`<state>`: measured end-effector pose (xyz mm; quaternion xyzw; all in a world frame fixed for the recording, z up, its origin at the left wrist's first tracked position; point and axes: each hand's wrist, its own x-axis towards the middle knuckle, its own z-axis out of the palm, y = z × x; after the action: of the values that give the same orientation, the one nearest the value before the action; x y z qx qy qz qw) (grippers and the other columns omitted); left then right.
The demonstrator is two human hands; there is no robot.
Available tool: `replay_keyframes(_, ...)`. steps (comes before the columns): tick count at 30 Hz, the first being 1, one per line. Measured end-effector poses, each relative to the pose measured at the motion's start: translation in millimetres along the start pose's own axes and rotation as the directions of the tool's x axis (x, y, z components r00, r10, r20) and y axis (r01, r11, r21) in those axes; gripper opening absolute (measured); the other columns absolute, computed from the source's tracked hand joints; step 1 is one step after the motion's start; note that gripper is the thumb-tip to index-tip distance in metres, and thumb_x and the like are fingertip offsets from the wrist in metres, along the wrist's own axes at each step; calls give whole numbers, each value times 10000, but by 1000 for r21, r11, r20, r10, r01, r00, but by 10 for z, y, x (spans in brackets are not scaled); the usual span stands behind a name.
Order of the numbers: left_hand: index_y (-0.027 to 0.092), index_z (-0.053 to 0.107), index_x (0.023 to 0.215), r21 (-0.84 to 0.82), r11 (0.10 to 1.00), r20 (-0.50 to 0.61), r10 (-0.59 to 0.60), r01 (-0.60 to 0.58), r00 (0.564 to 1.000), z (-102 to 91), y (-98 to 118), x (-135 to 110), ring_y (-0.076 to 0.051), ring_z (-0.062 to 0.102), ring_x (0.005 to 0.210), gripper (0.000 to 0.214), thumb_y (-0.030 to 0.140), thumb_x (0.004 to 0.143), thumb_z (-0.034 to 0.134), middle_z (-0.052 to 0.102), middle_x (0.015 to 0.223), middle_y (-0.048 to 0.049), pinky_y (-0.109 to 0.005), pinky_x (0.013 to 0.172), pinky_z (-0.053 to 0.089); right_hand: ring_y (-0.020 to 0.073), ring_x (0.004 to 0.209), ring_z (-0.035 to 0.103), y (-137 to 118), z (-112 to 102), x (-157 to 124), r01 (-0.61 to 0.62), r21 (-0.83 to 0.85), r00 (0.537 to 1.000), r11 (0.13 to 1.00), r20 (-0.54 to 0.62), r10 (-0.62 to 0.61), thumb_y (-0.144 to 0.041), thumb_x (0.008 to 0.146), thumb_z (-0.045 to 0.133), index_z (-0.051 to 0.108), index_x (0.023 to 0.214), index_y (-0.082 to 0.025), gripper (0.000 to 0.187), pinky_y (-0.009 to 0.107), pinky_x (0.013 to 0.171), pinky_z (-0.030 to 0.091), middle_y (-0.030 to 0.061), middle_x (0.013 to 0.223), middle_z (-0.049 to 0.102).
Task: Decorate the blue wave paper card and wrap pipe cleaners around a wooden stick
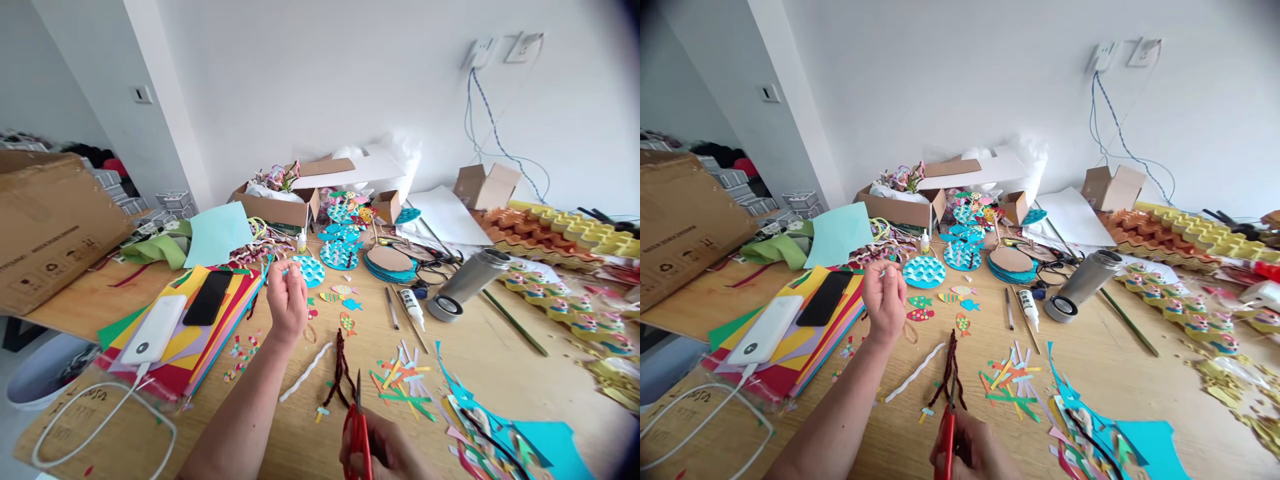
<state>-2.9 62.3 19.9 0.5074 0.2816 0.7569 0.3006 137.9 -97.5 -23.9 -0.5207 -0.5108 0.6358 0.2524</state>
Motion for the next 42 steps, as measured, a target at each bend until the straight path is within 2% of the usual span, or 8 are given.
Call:
replay_keyframes(4, 188, 481, 868, 26, 999, 37, 20, -21, 999, 10, 6, -35, -53, 325, 377, 146, 315, 927, 438, 383, 481, 94, -155, 402, 302, 145, 671, 582, -138, 112, 87, 66, 183, 996, 981, 52, -77, -485, 676, 689, 503, 805, -174, 385, 249, 619, 431, 59, 778, 639)
replay_keyframes(7, 190, 482, 876, 45, 997, 88, 56, -60, 995, 9, 16, -57, -55, 331, 379, 124, 290, 929, 433, 377, 478, 96, -164, 424, 320, 117, 551, 548, -175, 182, 110, 31, 262, 999, 965, 16, -37, -633, 652, 655, 459, 821, -193, 510, 235, 533, 420, 3, 653, 592)
replay_keyframes(12, 197, 484, 920, 71, 994, 170, 73, -86, 983, 5, 36, -94, -57, 332, 377, 96, 247, 938, 404, 365, 487, 96, -174, 418, 291, 99, 502, 515, -178, 209, 69, -113, 248, 985, 962, -98, 141, -797, 631, 511, 478, 873, -182, 662, 193, 437, 343, -40, 550, 520)
replay_keyframes(16, 203, 486, 952, 124, 985, 235, 87, -118, 968, 15, 45, -143, -67, 356, 415, 94, 233, 936, 398, 371, 527, 87, -196, 460, 308, 101, 445, 510, -227, 186, 113, -164, 166, 983, 972, -50, 174, -880, 557, 432, 464, 798, -187, 735, 178, 373, 314, -50, 485, 497)
replay_keyframes(22, 192, 486, 944, 136, 983, 284, 77, -120, 956, 54, 85, -217, -81, 373, 434, 106, 249, 934, 397, 373, 537, 81, -223, 508, 344, 87, 422, 547, -357, 174, 126, -154, 188, 984, 970, -65, 168, -801, 664, 453, 483, 852, -176, 654, 131, 328, 269, -55, 522, 523)
replay_keyframes(28, 200, 489, 943, 142, 985, 336, 49, -102, 941, 77, 114, -258, -85, 368, 428, 101, 240, 930, 398, 370, 531, 82, -220, 496, 346, 76, 353, 530, -340, 180, 194, -136, 207, 988, 969, -40, 147, -761, 705, 464, 443, 803, -180, 590, 107, 277, 255, -67, 473, 520)
replay_keyframes(33, 199, 509, 952, 138, 986, 346, 35, -88, 938, 65, 86, -270, -79, 366, 412, 105, 241, 922, 417, 379, 533, 81, -208, 469, 336, 63, 271, 453, -293, 147, 282, -129, 178, 992, 975, 9, 130, -743, 719, 466, 416, 772, -191, 557, 116, 235, 257, -84, 411, 490)
replay_keyframes(42, 202, 499, 956, 171, 975, 453, 48, -140, 890, 116, 141, -302, -74, 336, 375, 116, 178, 917, 393, 372, 500, 89, -204, 435, 303, 33, 226, 355, -358, 199, 192, -192, 119, 978, 974, -54, 200, -664, 813, 392, 433, 707, -193, 484, 107, 254, 210, -98, 341, 410)
